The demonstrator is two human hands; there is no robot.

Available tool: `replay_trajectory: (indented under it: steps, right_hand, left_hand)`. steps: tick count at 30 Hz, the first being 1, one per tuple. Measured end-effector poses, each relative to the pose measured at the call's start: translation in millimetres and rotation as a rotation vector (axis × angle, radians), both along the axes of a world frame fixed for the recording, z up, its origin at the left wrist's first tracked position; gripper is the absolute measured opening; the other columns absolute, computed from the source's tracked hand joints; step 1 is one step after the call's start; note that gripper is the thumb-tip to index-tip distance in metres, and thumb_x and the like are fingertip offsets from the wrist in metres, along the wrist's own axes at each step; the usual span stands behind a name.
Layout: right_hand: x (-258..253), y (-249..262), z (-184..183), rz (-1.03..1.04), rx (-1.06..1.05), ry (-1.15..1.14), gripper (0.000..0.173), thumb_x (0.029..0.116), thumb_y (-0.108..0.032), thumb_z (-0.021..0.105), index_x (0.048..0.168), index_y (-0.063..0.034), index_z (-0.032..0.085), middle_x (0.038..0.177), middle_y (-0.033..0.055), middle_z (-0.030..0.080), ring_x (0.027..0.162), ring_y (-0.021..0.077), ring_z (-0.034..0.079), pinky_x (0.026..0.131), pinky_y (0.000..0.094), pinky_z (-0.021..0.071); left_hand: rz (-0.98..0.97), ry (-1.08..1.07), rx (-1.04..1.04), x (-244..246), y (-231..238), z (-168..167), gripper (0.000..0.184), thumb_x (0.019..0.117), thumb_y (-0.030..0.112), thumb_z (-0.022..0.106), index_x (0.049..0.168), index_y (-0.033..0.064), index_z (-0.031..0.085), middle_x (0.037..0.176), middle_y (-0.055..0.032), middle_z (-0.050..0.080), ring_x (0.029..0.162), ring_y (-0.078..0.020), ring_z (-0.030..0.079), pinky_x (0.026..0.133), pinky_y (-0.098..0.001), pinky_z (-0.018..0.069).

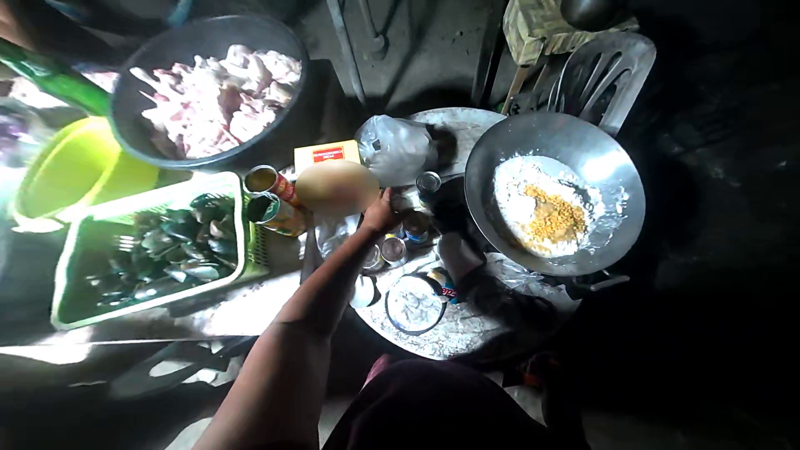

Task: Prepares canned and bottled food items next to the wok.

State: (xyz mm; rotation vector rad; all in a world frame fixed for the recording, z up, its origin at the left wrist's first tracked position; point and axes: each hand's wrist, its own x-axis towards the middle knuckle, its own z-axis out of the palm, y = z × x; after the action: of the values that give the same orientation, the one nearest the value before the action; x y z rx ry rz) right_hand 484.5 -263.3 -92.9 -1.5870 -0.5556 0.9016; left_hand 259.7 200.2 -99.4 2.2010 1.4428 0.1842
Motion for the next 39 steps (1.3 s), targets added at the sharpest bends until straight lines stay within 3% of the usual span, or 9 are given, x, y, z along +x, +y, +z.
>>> replay_trajectory:
  steps: [4, 8, 16, 22, 27, 34, 35, 36, 39]
  right_hand:
    - [-7.7, 14.7, 6.9, 0.020, -0.056, 0.002, 0.017, 0.1003, -0.014, 0.054, 0.094, -0.0006, 0.064, 0.075, -0.0023, 0.067, 0.069, 0.0066, 0.066, 0.070, 0.0256, 0.0596]
    - [-10.5, 23.8, 8.9, 0.092, 0.008, -0.005, 0.013, 0.1001, -0.010, 0.052, 0.095, -0.0051, 0.063, 0.076, -0.0051, 0.068, 0.071, 0.0064, 0.068, 0.072, 0.0262, 0.0607]
    - [-41.8, 32.9, 30.6, 0.082, -0.091, -0.172, 0.018, 0.0966, -0.006, 0.056, 0.089, 0.0079, 0.064, 0.073, -0.0016, 0.068, 0.066, 0.0005, 0.065, 0.066, 0.0201, 0.0581]
    - [-59.0, 18.4, 3.6, 0.174, 0.050, -0.007, 0.017, 0.1040, -0.021, 0.055, 0.097, -0.0111, 0.067, 0.079, -0.0065, 0.071, 0.071, 0.0060, 0.068, 0.068, 0.0265, 0.0599]
    - [-81.9, 21.4, -3.8, 0.099, 0.067, -0.049, 0.020, 0.1020, -0.024, 0.060, 0.102, -0.0055, 0.068, 0.079, -0.0015, 0.071, 0.068, 0.0086, 0.068, 0.064, 0.0278, 0.0599]
    - [-95.4, 30.4, -50.1, 0.156, 0.110, -0.211, 0.021, 0.0998, -0.002, 0.054, 0.091, 0.0141, 0.065, 0.072, 0.0077, 0.068, 0.061, 0.0083, 0.065, 0.056, 0.0222, 0.0556]
    - [-96.9, 43.4, -4.4, 0.221, -0.343, -0.056, 0.019, 0.1031, -0.003, 0.054, 0.100, 0.0103, 0.067, 0.080, 0.0080, 0.069, 0.071, 0.0114, 0.066, 0.073, 0.0278, 0.0572]
    - [-101.7, 45.1, -1.2, 0.204, -0.417, -0.058, 0.019, 0.1021, -0.006, 0.055, 0.099, 0.0078, 0.067, 0.079, 0.0058, 0.070, 0.070, 0.0085, 0.066, 0.073, 0.0260, 0.0582]
    - [-119.0, 31.8, -5.6, 0.092, -0.220, -0.007, 0.023, 0.1014, -0.007, 0.051, 0.099, 0.0108, 0.064, 0.075, 0.0040, 0.069, 0.065, 0.0047, 0.064, 0.066, 0.0229, 0.0566]
  left_hand:
    - [-0.202, 0.198, -0.016, 12.7, -31.2, -14.1, 0.106, 0.0725, 0.059, 0.086, 0.156, 0.0112, 0.042, 0.156, -0.0222, 0.045, 0.146, -0.0463, 0.037, 0.119, -0.0666, 0.0254]
    - [-0.172, 0.286, -0.025, 32.8, -38.9, -54.6, 0.062, 0.1043, 0.026, 0.057, 0.160, 0.0094, 0.035, 0.162, -0.0218, 0.037, 0.154, -0.0449, 0.024, 0.125, -0.0638, 0.0056]
    - [-0.189, 0.168, 0.017, 21.1, -51.2, -55.1, 0.063, 0.1045, 0.012, 0.053, 0.163, 0.0160, 0.029, 0.166, -0.0170, 0.033, 0.155, -0.0428, 0.022, 0.124, -0.0645, 0.0101]
    - [-0.036, 0.010, 0.084, -59.8, -58.5, -59.4, 0.077, 0.0889, 0.021, 0.078, 0.156, 0.0119, 0.042, 0.162, -0.0226, 0.036, 0.149, -0.0488, 0.031, 0.120, -0.0649, 0.0241]
    - [0.001, 0.033, 0.065, -100.5, -93.1, -66.2, 0.104, 0.0727, 0.064, 0.083, 0.154, 0.0124, 0.045, 0.161, -0.0206, 0.036, 0.148, -0.0449, 0.033, 0.118, -0.0643, 0.0285]
    - [-0.232, 0.047, 0.147, -50.0, -85.7, -36.6, 0.080, 0.0861, 0.035, 0.079, 0.155, 0.0116, 0.044, 0.159, -0.0224, 0.040, 0.149, -0.0442, 0.034, 0.123, -0.0608, 0.0218]
    - [-0.264, 0.068, 0.152, -38.5, -79.1, -34.8, 0.073, 0.0917, 0.026, 0.073, 0.156, 0.0111, 0.042, 0.160, -0.0240, 0.038, 0.148, -0.0457, 0.034, 0.123, -0.0615, 0.0224]
    - [-0.296, 0.091, 0.150, -27.2, -71.7, -34.7, 0.066, 0.0972, 0.019, 0.066, 0.158, 0.0118, 0.040, 0.161, -0.0249, 0.036, 0.149, -0.0464, 0.034, 0.122, -0.0612, 0.0225]
    - [-0.378, 0.170, 0.097, 1.9, -53.0, -34.5, 0.064, 0.1021, 0.015, 0.057, 0.161, 0.0180, 0.034, 0.164, -0.0262, 0.030, 0.149, -0.0473, 0.033, 0.122, -0.0608, 0.0242]
